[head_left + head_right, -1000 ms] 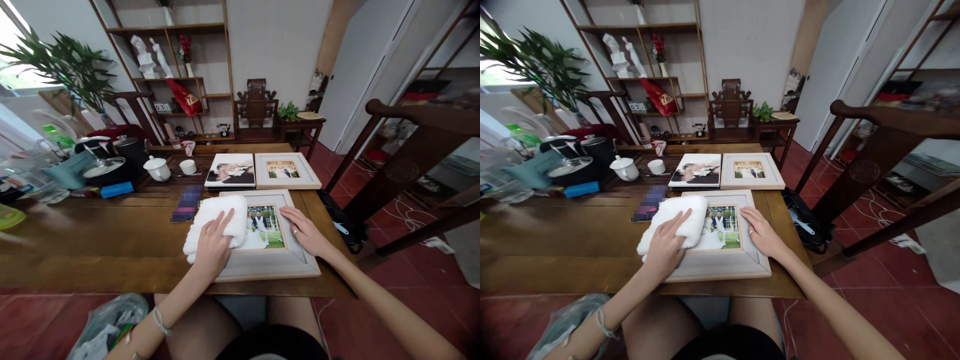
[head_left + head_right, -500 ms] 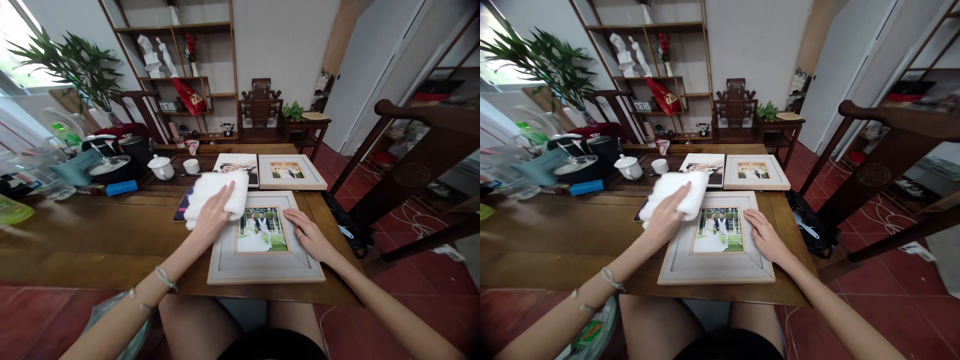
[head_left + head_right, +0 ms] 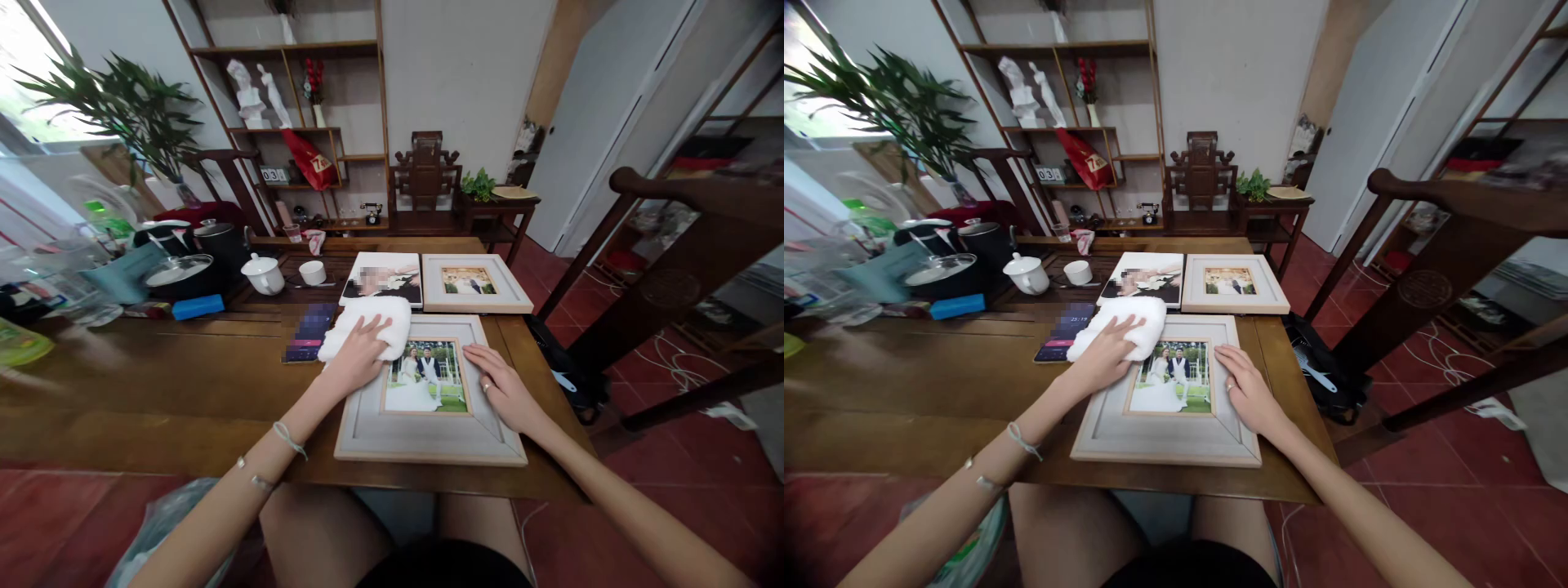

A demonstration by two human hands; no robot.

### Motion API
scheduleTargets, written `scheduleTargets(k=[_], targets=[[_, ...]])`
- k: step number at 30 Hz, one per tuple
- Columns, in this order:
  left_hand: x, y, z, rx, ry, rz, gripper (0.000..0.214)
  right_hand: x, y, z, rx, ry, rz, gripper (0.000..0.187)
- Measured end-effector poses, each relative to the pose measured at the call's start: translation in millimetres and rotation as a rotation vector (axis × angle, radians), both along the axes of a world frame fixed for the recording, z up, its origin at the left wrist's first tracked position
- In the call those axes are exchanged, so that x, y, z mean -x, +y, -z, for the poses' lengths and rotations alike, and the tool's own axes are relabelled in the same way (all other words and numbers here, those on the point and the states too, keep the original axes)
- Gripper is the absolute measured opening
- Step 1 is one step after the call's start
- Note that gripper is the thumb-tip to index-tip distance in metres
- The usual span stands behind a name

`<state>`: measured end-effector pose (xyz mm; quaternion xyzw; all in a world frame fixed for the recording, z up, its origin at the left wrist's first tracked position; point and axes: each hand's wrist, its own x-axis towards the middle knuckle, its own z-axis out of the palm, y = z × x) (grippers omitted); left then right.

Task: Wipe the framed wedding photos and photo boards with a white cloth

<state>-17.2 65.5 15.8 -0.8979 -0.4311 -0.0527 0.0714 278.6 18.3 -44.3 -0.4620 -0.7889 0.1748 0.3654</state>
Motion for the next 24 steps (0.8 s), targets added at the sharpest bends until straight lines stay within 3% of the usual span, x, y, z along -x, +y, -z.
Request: scheduleTargets(k=[4,9,12,15,17,19,24], targets=[[1,-30,-6.2,0.063,0.070,0.019,0.025,2,-1,0.6,-0.001,0.012,0.031,0.055],[2,-94,-18.6,0.192,0.050,0.015,0.019,3,-1,-0.9,-0.008,0.021,0.021,0.056],[2,-133,-17.9,0.274,-0.024,0.042,0.022,2,-1,-1.6,-0.011,0.025,0.018,0.055],[3,-154,-10.8,0.287,-0.103,0.042,0.026,2,-1,-1.6,-0.008,0.036,0.011,0.055],[3,-150,-5.5,0.250,-0.132,0.018,0.024,2,-1,-1.3,-0.006,0.045,0.011,0.054],[2,-128,-2.1,0.191,-0.127,-0.008,0.019,2,-1,-0.6,-0.005,0.049,0.006,0.053],[-7,-32,-5.4,-0.045,-0.004,-0.093,0.020,0,1,2.0,-0.024,0.034,-0.036,0.051]])
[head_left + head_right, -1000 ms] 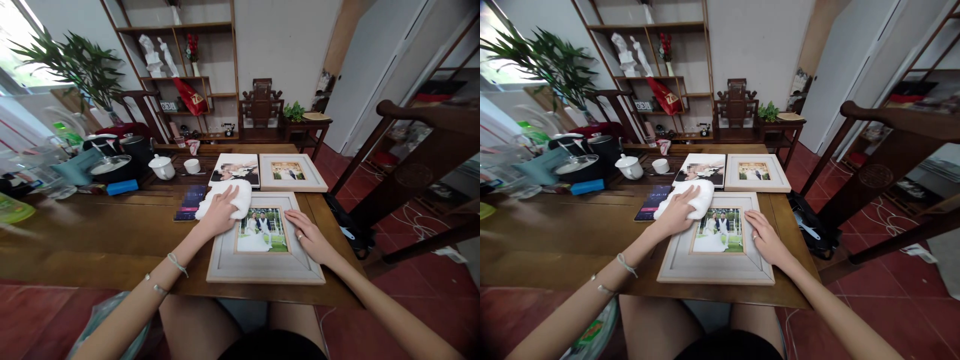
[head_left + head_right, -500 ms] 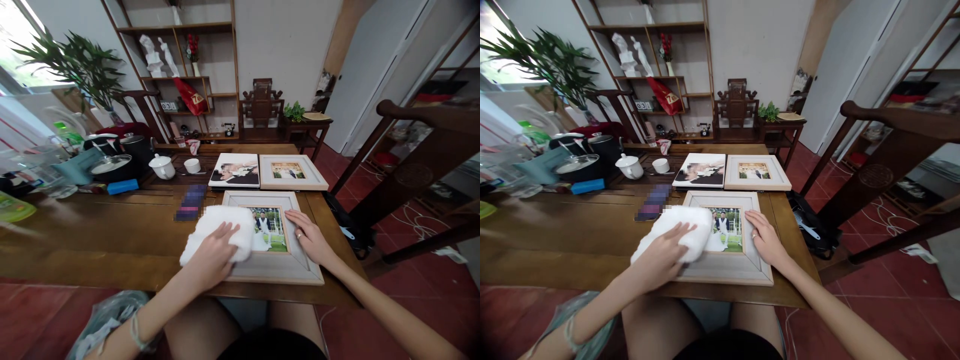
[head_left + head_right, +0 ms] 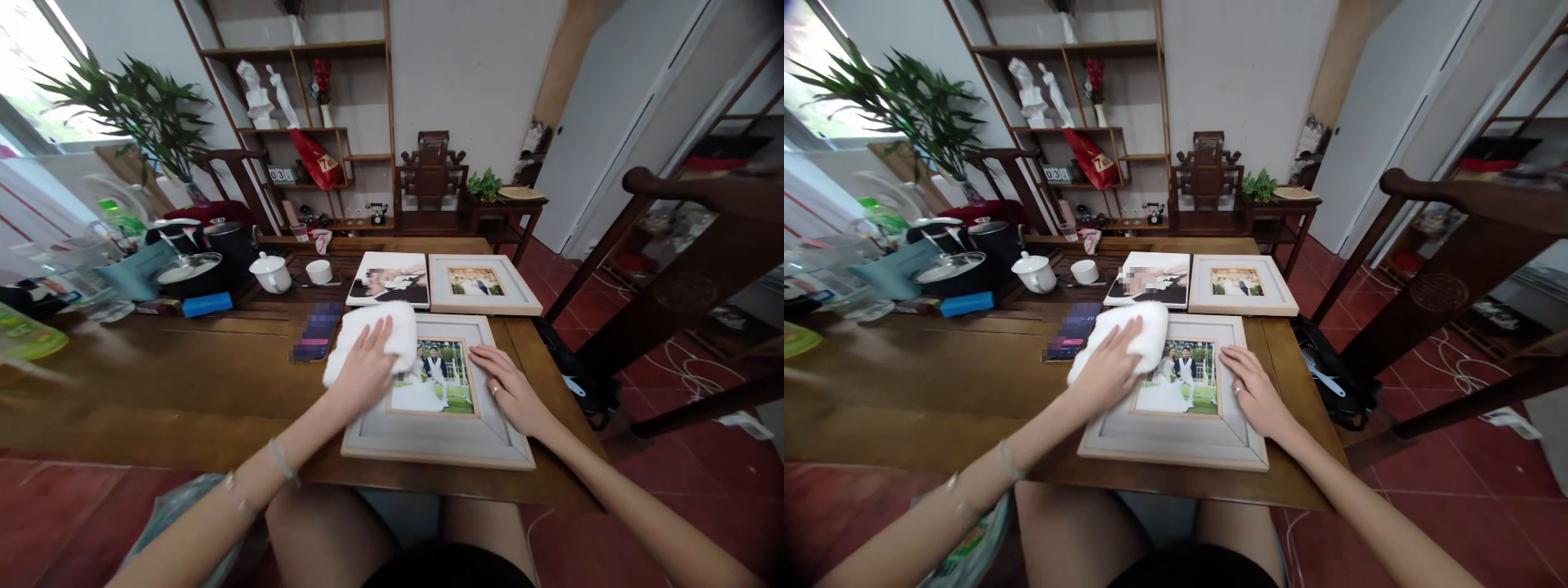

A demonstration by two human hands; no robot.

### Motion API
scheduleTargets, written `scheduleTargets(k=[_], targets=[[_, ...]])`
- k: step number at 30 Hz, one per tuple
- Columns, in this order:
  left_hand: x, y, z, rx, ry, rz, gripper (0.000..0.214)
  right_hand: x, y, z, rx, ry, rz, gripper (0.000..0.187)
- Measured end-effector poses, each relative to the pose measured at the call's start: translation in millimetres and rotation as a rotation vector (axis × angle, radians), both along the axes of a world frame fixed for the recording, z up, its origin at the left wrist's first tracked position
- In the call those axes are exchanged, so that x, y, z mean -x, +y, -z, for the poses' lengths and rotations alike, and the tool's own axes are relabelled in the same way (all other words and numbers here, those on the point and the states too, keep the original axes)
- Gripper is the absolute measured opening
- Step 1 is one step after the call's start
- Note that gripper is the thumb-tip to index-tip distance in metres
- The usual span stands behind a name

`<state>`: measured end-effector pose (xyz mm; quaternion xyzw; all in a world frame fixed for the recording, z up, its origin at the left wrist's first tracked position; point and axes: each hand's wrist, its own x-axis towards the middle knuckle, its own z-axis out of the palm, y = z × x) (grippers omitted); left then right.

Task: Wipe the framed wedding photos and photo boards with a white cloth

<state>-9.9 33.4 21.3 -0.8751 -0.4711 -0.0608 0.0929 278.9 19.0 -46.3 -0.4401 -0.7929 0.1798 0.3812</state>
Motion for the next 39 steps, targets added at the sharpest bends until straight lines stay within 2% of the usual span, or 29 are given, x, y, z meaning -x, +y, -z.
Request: scheduleTargets(k=[3,4,6,9,14,16,19,21,23,29,32,35,37,39], targets=[[-6,42,-4.1,-0.015,0.085,0.004,0.026,-1,1,1.0,-0.003,-0.015,-0.005,0.053],[-7,48,-4.6,0.000,0.103,0.022,0.027,-1,1,1.1,0.001,-0.020,-0.005,0.054],[-10,45,-4.8,0.043,0.128,0.065,0.028,0,0,1.0,0.012,-0.025,-0.002,0.055],[-10,12,-8.7,0.148,0.156,0.100,0.026,2,-1,0.2,0.024,-0.009,0.022,0.056],[-3,-77,-29.5,0.409,0.163,0.064,0.023,5,-2,-1.8,0.034,0.016,0.045,0.056],[-2,-106,-33.7,0.523,0.159,0.084,0.022,6,-2,-2.3,0.032,0.021,0.047,0.055],[-5,-126,-28.5,0.540,0.140,0.099,0.022,6,0,-2.0,0.030,0.024,0.046,0.054],[-9,-122,-20.3,0.451,0.105,0.057,0.020,5,1,-1.0,0.025,0.022,0.042,0.054],[-10,-106,-12.2,0.340,0.060,0.015,0.018,4,2,0.2,0.015,0.009,0.025,0.055],[-2,-18,-4.9,0.030,-0.017,-0.119,0.025,1,6,2.7,-0.030,-0.063,-0.067,0.055],[-4,16,-4.4,-0.008,0.022,-0.067,0.028,-1,8,4.0,-0.055,-0.059,-0.068,0.053],[-12,23,-2.4,0.012,0.071,-0.021,0.027,-3,11,4.8,-0.062,-0.038,-0.070,0.052],[-14,11,-2.6,0.036,0.087,-0.005,0.026,-3,12,4.6,-0.054,-0.023,-0.066,0.052],[-14,-11,-5.7,0.088,0.107,0.006,0.024,-4,13,3.8,-0.043,-0.013,-0.059,0.053]])
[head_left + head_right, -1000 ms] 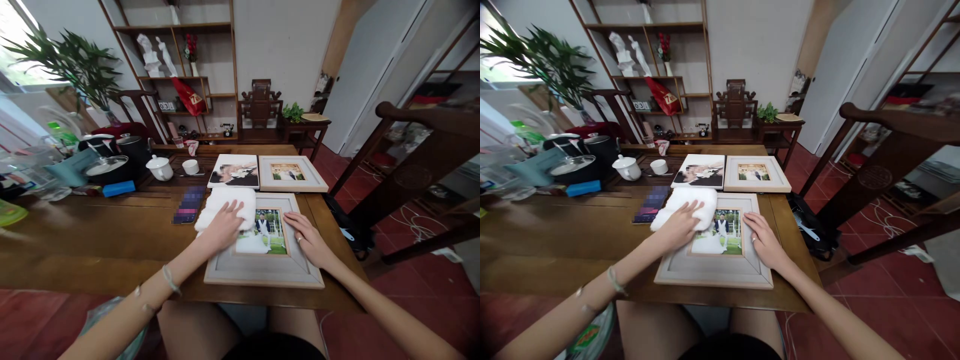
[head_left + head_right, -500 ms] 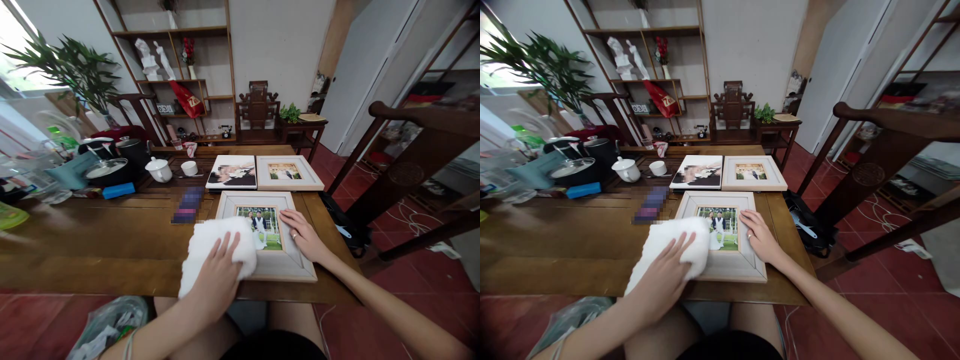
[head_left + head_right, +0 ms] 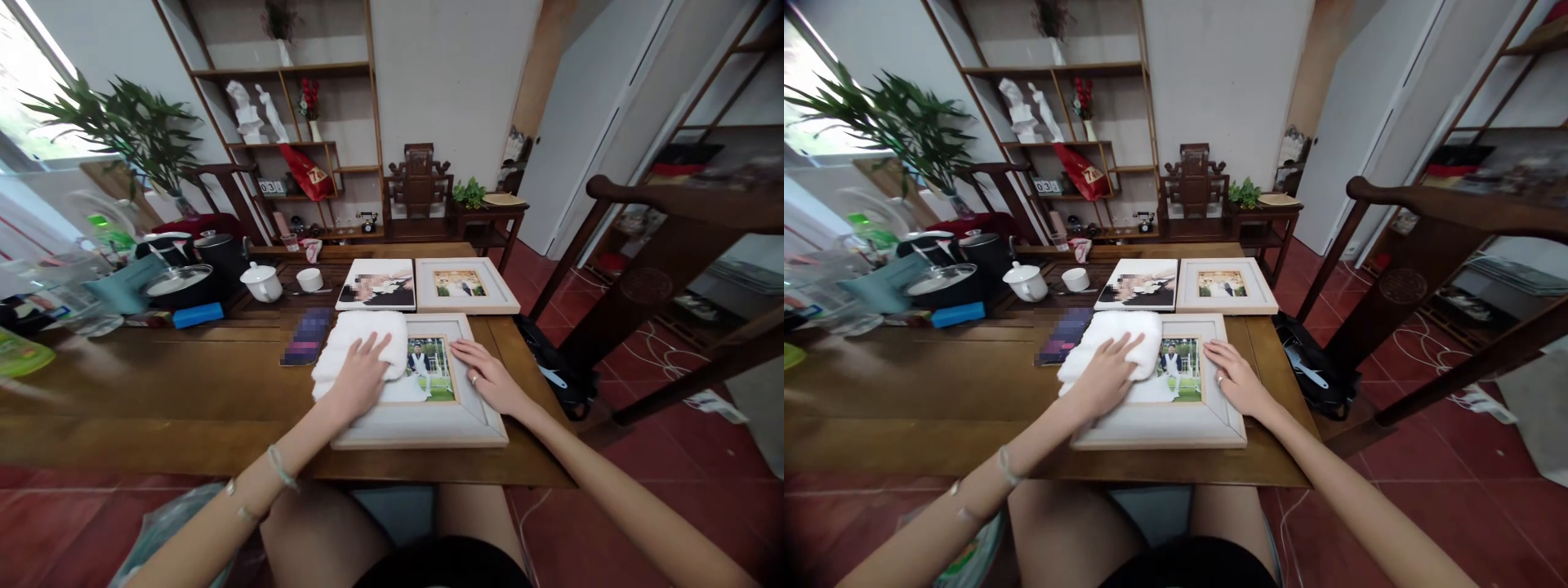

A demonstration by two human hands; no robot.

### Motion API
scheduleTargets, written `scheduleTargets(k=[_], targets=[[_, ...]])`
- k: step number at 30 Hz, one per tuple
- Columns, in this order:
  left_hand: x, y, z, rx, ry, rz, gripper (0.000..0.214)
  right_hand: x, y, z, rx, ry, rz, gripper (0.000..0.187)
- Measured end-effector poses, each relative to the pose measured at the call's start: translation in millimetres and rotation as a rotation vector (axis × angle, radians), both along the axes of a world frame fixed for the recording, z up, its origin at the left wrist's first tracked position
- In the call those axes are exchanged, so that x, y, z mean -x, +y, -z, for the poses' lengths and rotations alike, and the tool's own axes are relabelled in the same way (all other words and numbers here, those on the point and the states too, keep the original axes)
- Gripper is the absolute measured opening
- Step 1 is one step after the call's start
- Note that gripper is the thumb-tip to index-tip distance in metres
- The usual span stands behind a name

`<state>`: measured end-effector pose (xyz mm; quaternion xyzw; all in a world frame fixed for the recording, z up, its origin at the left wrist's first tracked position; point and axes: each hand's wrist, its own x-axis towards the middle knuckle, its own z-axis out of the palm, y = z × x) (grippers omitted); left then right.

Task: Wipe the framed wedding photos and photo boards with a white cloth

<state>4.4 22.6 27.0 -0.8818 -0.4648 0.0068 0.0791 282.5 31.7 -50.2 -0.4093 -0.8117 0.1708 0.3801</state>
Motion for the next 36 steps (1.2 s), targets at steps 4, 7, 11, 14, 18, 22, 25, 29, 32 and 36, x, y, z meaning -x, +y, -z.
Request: scheduleTargets(k=[4,7,11,14,18,22,25,29,32,36], targets=[[3,-64,-8.4,0.142,0.034,-0.012,0.024,1,-2,-2.7,0.020,0.000,0.023,0.056],[1,-107,-8.3,0.195,0.034,0.043,0.021,2,-4,-5.3,0.021,0.001,0.013,0.059],[-3,-118,-3.9,0.170,-0.020,0.054,0.019,2,-4,-8.6,0.012,-0.014,-0.025,0.059],[-4,-88,-1.6,0.071,-0.079,-0.026,0.020,2,-5,-10.2,0.000,-0.033,-0.040,0.057],[-5,-24,0.5,-0.079,-0.124,-0.123,0.024,1,-5,-11.4,-0.012,-0.065,-0.066,0.052],[-6,28,1.8,-0.132,-0.101,-0.133,0.030,0,-5,-11.6,-0.008,-0.089,-0.043,0.053],[-7,37,3.0,-0.087,-0.059,-0.076,0.029,1,-7,-10.6,0.002,-0.090,-0.006,0.055],[-10,2,-0.5,0.010,-0.010,-0.033,0.027,2,-7,-7.9,0.023,-0.039,0.031,0.049],[-8,-47,-9.1,0.129,-0.002,0.010,0.024,3,-6,-6.6,0.023,-0.017,0.041,0.045],[-1,-106,-18.5,0.237,-0.068,0.113,0.020,3,-4,-7.4,0.030,-0.013,0.057,0.042]])
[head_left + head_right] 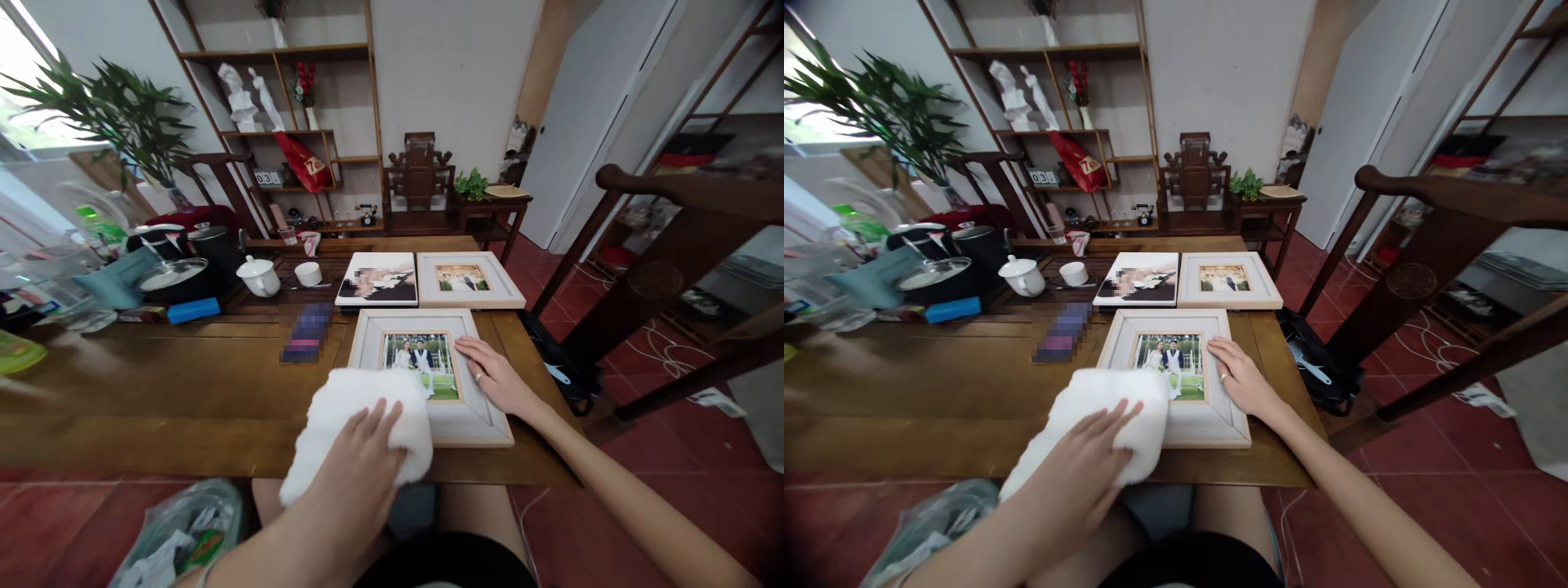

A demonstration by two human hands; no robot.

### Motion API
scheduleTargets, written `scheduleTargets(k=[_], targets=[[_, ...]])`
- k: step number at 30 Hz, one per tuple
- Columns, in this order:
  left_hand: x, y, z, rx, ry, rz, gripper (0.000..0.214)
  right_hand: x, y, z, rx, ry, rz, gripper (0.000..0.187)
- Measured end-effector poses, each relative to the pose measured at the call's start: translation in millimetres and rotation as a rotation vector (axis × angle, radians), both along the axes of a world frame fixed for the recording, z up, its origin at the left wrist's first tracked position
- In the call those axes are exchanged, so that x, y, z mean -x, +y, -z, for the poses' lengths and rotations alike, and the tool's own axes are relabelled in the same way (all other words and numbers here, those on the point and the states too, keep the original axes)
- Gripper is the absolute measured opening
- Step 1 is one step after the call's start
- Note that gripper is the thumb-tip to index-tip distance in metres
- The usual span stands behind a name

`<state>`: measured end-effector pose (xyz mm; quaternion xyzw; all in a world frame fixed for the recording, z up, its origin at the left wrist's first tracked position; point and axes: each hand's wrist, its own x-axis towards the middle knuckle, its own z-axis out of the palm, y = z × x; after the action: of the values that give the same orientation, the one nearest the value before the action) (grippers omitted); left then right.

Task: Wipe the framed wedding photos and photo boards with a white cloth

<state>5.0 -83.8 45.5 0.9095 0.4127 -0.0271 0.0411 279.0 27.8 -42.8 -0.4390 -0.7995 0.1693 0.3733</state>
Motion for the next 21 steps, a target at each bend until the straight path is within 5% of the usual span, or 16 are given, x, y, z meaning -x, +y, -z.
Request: scheduleTargets(k=[5,8,12,16,18,21], targets=[[3,-20,2.1,-0.012,-0.069,0.052,0.015,0,0,-1.7,0.016,0.006,0.017,0.041],[1,5,4.4,-0.086,-0.076,-0.054,0.018,-1,1,-1.5,0.003,0.002,0.001,0.043],[0,67,4.9,-0.214,-0.046,-0.187,0.024,-3,2,-1.1,-0.013,0.002,-0.043,0.044],[-2,118,8.1,-0.297,-0.020,-0.180,0.026,-3,3,-2.1,-0.010,0.014,-0.054,0.039],[-3,123,10.7,-0.267,0.015,-0.132,0.026,-3,3,-2.6,-0.003,0.016,-0.053,0.038],[-7,99,11.4,-0.191,0.060,-0.080,0.025,-2,3,-1.9,-0.016,0.009,-0.063,0.040]])
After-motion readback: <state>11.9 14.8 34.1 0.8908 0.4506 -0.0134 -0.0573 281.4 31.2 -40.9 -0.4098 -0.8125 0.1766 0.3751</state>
